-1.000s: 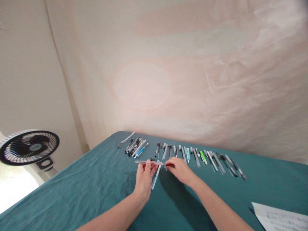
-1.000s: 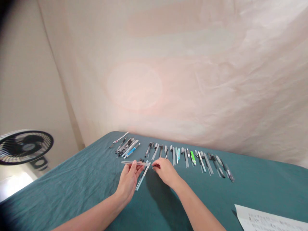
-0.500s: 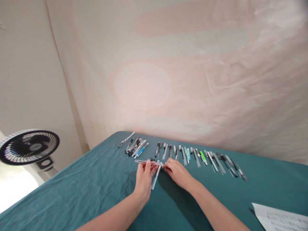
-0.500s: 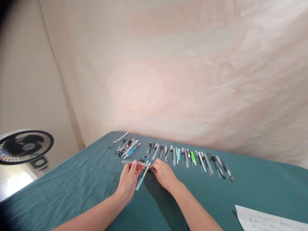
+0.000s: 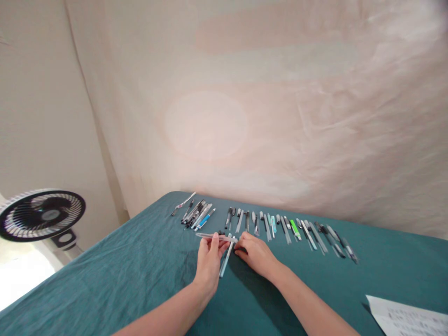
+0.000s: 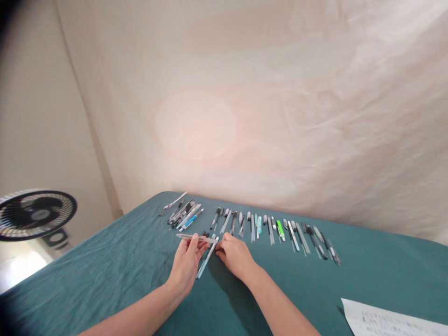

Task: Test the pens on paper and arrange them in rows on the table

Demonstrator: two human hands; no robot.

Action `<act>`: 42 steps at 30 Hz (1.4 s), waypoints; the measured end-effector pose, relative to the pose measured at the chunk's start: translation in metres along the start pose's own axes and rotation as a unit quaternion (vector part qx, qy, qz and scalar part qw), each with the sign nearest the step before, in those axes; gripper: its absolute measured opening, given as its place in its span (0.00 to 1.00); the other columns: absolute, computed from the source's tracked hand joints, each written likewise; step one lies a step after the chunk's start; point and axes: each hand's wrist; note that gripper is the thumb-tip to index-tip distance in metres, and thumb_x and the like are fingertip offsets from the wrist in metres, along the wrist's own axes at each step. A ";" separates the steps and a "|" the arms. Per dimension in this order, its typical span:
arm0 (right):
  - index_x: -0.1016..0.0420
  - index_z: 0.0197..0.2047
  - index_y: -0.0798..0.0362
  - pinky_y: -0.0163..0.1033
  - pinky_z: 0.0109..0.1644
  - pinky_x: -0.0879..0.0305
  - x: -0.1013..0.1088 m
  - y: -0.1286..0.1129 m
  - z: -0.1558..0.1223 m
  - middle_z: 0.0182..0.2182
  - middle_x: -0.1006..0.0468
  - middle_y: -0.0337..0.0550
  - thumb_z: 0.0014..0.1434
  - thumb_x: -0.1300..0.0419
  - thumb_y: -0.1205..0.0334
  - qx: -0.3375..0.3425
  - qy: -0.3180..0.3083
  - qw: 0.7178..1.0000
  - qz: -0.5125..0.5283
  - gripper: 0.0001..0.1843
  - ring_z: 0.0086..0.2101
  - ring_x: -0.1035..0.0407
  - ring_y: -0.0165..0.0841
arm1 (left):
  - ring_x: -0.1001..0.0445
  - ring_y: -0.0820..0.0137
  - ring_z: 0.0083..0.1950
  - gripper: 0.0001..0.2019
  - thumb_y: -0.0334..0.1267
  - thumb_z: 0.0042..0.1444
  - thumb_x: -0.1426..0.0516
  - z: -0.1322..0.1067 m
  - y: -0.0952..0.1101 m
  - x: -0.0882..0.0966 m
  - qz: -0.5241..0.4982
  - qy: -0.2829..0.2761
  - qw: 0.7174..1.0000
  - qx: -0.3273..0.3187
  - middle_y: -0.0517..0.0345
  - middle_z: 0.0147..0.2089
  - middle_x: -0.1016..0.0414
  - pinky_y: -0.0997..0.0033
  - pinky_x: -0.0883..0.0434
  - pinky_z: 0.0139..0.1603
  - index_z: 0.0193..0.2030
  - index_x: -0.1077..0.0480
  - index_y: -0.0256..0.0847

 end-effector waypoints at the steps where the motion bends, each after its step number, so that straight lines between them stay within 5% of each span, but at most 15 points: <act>1: 0.27 0.36 0.50 0.32 0.39 0.42 0.000 0.001 0.000 0.34 0.31 0.40 0.55 0.47 0.60 -0.001 -0.001 1.000 -0.006 0.09 0.35 0.34 0.30 | 0.27 0.74 0.36 0.08 0.39 0.53 0.47 0.000 0.000 0.000 0.000 0.000 1.000 0.001 0.55 0.34 0.29 0.66 0.31 0.45 0.35 0.39 0.37; 9: 0.27 0.35 0.49 0.32 0.38 0.42 0.006 0.008 -0.001 0.34 0.31 0.39 0.53 0.45 0.63 -0.005 0.010 1.000 -0.012 0.07 0.35 0.33 0.30 | 0.28 0.74 0.36 0.08 0.39 0.53 0.47 0.000 0.000 0.000 0.006 0.000 1.000 0.000 0.55 0.34 0.30 0.65 0.31 0.46 0.35 0.39 0.36; 17: 0.27 0.31 0.54 0.33 0.36 0.42 0.029 0.011 0.004 0.28 0.29 0.40 0.55 0.48 0.61 -0.023 0.084 0.990 0.115 0.10 0.31 0.35 0.30 | 0.29 0.74 0.37 0.10 0.41 0.52 0.47 -0.003 0.002 -0.002 0.019 -0.026 0.999 -0.003 0.56 0.35 0.30 0.66 0.32 0.45 0.36 0.39 0.37; 24: 0.28 0.32 0.57 0.29 0.22 0.45 0.036 -0.009 0.005 0.20 0.31 0.37 0.56 0.51 0.52 -0.068 0.012 0.926 0.372 0.18 0.20 0.39 0.25 | 0.31 0.73 0.33 0.16 0.46 0.54 0.50 -0.025 0.015 -0.016 0.109 -0.181 0.977 0.026 0.56 0.32 0.30 0.71 0.32 0.36 0.41 0.36 0.35; 29: 0.29 0.34 0.58 0.29 0.24 0.42 0.037 -0.019 0.003 0.25 0.28 0.40 0.54 0.48 0.54 -0.061 -0.021 0.894 0.444 0.15 0.24 0.36 0.26 | 0.32 0.72 0.35 0.15 0.44 0.55 0.52 -0.028 0.016 -0.017 0.196 -0.212 0.957 -0.019 0.55 0.35 0.31 0.72 0.33 0.36 0.43 0.36 0.36; 42: 0.26 0.32 0.56 0.29 0.24 0.42 0.039 -0.026 0.002 0.31 0.31 0.40 0.51 0.43 0.55 -0.014 0.062 0.932 0.357 0.12 0.22 0.40 0.23 | 0.39 0.76 0.27 0.14 0.43 0.55 0.51 -0.029 0.018 -0.014 0.307 -0.212 0.924 -0.080 0.61 0.28 0.35 0.77 0.38 0.28 0.41 0.34 0.36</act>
Point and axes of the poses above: each hand's wrist, its own z-axis towards the middle knuckle, its own x-axis out of the back of the hand, y = z × x
